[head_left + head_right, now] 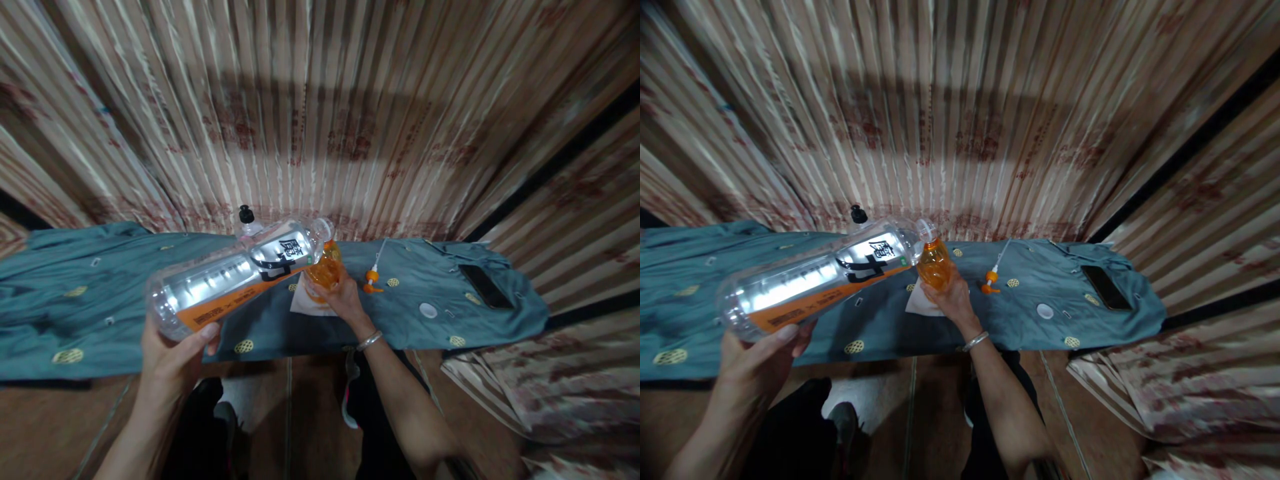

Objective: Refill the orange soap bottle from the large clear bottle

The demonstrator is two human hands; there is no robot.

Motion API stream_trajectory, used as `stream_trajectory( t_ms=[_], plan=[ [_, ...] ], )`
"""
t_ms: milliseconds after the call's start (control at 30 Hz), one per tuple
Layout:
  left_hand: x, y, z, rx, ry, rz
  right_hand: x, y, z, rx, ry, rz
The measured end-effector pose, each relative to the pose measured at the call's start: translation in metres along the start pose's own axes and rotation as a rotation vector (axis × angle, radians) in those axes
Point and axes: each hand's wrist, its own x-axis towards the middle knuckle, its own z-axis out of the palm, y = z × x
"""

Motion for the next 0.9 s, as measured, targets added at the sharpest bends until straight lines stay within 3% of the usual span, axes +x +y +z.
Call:
stream_trajectory(
  t_ms=[500, 900],
  plan=[
    [-0.001, 0.006, 0.006, -0.005, 0.020, -0.032, -0.002, -0.008, -0.001, -0.030, 0.008, 0.034],
    [0.000, 0.000, -0.002, -0.013, 0.023, -0.038, -0.003, -0.011, -0.002, -0.005, 0.000, 0.044]
  ],
)
